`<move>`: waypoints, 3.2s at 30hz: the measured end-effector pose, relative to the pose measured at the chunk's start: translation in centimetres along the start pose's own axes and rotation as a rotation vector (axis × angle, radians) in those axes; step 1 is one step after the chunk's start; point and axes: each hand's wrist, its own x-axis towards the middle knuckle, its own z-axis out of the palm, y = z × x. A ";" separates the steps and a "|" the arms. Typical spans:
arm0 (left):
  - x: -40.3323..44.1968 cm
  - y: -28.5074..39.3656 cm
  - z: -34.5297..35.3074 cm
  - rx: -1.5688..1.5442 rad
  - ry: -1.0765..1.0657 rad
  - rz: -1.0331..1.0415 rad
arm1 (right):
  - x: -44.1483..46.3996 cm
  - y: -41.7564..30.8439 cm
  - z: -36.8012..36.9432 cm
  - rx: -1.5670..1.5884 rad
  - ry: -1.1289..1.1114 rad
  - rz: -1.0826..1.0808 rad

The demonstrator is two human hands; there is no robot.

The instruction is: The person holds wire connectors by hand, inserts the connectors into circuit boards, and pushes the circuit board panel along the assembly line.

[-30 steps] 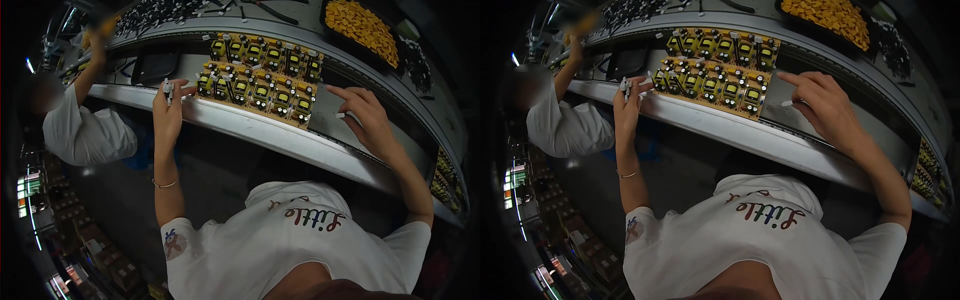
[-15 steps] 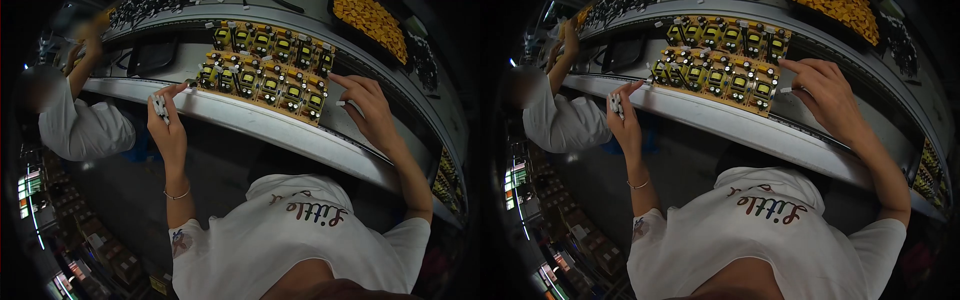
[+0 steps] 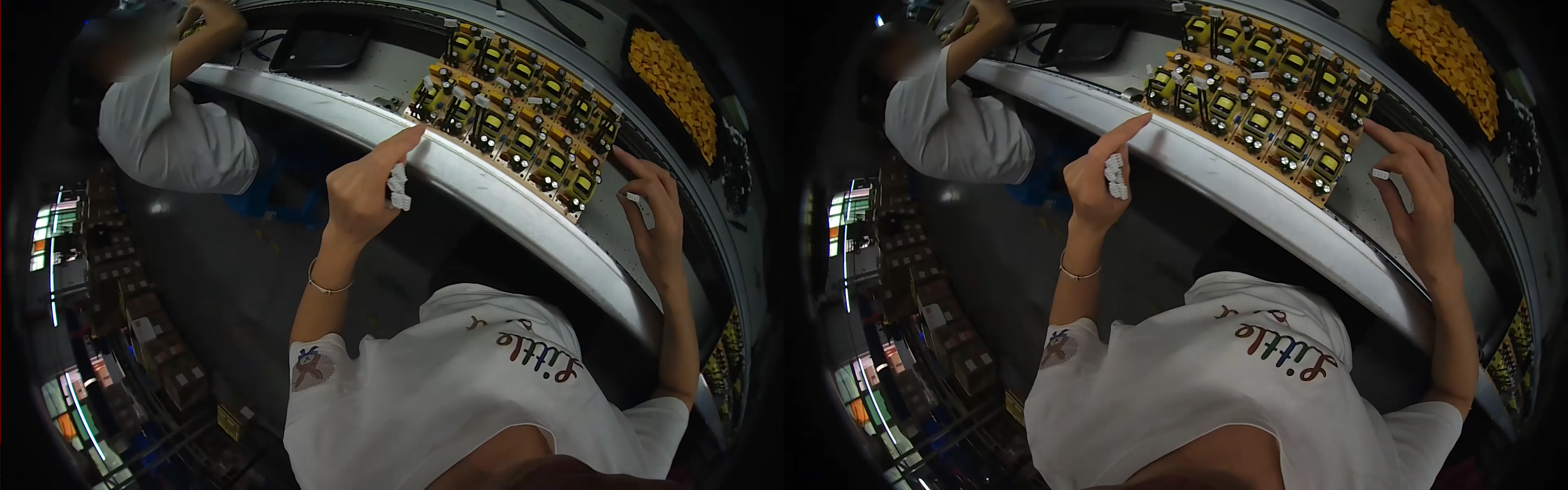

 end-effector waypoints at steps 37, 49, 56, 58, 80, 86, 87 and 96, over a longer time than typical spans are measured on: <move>7.7 1.9 0.4 -0.029 -0.283 0.177 | 7.0 -4.4 2.3 -0.128 -0.071 -0.237; 12.7 0.2 2.3 -0.024 -0.506 0.182 | 7.2 -3.3 2.1 -0.090 -0.007 -0.108; 14.4 -2.0 4.5 -0.075 -0.584 0.188 | 5.1 -3.9 -1.4 0.073 0.006 -0.033; 14.8 -2.1 4.9 -0.100 -0.604 0.182 | 4.2 -3.0 -2.2 0.127 0.048 0.046; 13.2 -3.1 -0.1 -0.360 -0.313 0.010 | 2.6 -1.1 -2.5 0.920 -0.023 0.569; 8.9 -2.4 -1.4 -0.415 -0.236 -0.382 | 4.2 -2.7 -0.7 1.091 -0.118 0.499; 8.6 -2.0 -1.4 -0.376 -0.257 -0.443 | 4.5 -2.9 -0.4 1.105 -0.130 0.506; 8.0 -4.5 0.7 -0.425 -0.311 -0.132 | 4.2 -3.2 0.0 0.962 -0.070 0.457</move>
